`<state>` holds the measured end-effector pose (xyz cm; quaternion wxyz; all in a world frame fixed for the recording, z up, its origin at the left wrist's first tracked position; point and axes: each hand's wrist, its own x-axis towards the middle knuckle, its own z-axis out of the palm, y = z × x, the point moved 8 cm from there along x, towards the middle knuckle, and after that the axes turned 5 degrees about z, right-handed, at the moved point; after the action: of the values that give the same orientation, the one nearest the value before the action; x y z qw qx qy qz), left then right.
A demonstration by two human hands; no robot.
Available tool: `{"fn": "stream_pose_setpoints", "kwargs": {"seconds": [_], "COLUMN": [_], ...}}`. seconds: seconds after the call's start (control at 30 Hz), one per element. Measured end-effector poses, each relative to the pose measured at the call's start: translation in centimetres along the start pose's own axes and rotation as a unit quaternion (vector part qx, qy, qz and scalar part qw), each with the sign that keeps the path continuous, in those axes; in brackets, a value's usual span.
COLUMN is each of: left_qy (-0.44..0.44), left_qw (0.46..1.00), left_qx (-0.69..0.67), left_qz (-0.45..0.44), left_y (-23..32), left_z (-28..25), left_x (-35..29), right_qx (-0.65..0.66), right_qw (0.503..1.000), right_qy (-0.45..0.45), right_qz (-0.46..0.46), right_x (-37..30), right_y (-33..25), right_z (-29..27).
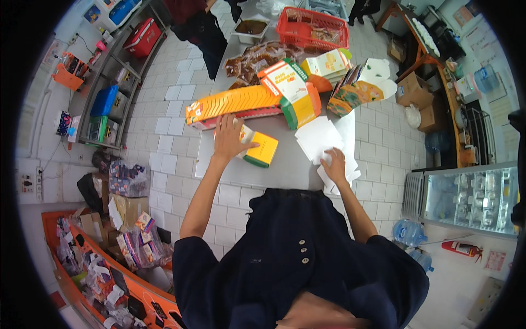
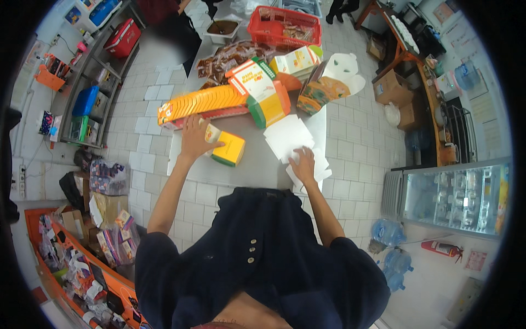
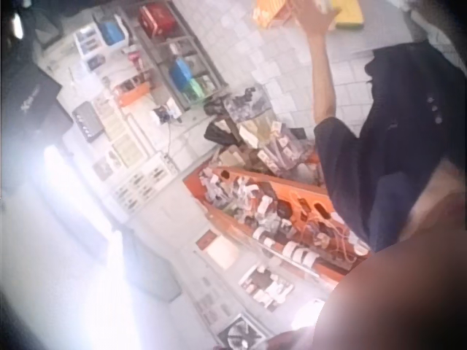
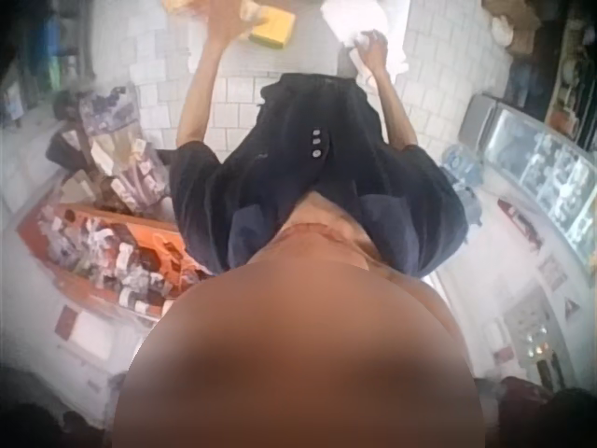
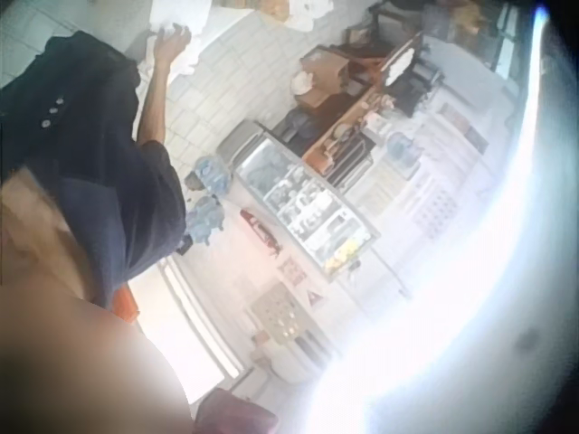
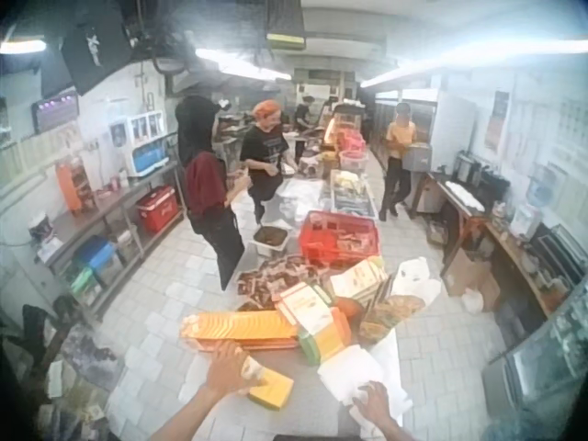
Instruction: The person folds flat cardboard food boxes into shape by hand, pressing edges and stacking the finished boxes on the table. The person handles multiple boxes one at a time and places them in a growing stack.
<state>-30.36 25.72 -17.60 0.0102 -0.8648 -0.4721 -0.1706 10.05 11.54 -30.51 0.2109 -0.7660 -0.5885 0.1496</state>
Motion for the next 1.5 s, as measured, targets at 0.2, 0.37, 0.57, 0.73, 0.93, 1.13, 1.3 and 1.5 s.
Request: {"fn": "stream_pose_setpoints", "kwargs": {"seconds": [0.2, 0.37, 0.57, 0.73, 0.93, 1.13, 1.3, 1.5], "left_qy": [-0.158, -0.214, -0.209, -0.182, -0.148, -0.205, -0.234, -0.264], "left_qw": [0.986, 0.971, 0.953, 0.917, 0.749, 0.763, 0.772, 0.787], "left_qx": [0.057, 0.078, -0.18, -0.33, -0.579, -0.583, -0.539, -0.511], "left_qz": [-0.017, -0.074, -0.125, -0.132, -0.284, -0.19, -0.243, -0.225], "left_y": [1.3, 1.5, -5.4, -9.7, -10.1, -6.7, -6.1, -6.1], "left_z": [0.1, 1.4, 5.1, 5.9, 5.4, 5.3, 5.1, 2.9], "left_x": [3.0, 3.5, 3.4, 2.3, 0.3, -0.5, -0.8, -1.1], "right_qx": [0.072, 0.194, 0.13, 0.072, 0.044, 0.044, 0.047, 0.059], "right_qw": [0.991, 0.948, 0.95, 0.941, 0.966, 0.966, 0.961, 0.962], "right_qy": [0.05, -0.047, -0.236, -0.263, -0.164, -0.167, -0.164, -0.141], "right_qz": [-0.096, -0.247, -0.156, -0.199, -0.193, -0.193, -0.218, -0.227], "right_x": [-0.2, 1.4, 4.9, 5.8, 4.4, 4.8, 4.7, 4.1], "right_y": [-6.0, -19.4, -28.7, -29.7, -28.9, -28.7, -28.7, -29.2], "right_z": [-0.1, 1.3, 8.0, 9.9, 9.8, 10.0, 9.6, 8.3]}}
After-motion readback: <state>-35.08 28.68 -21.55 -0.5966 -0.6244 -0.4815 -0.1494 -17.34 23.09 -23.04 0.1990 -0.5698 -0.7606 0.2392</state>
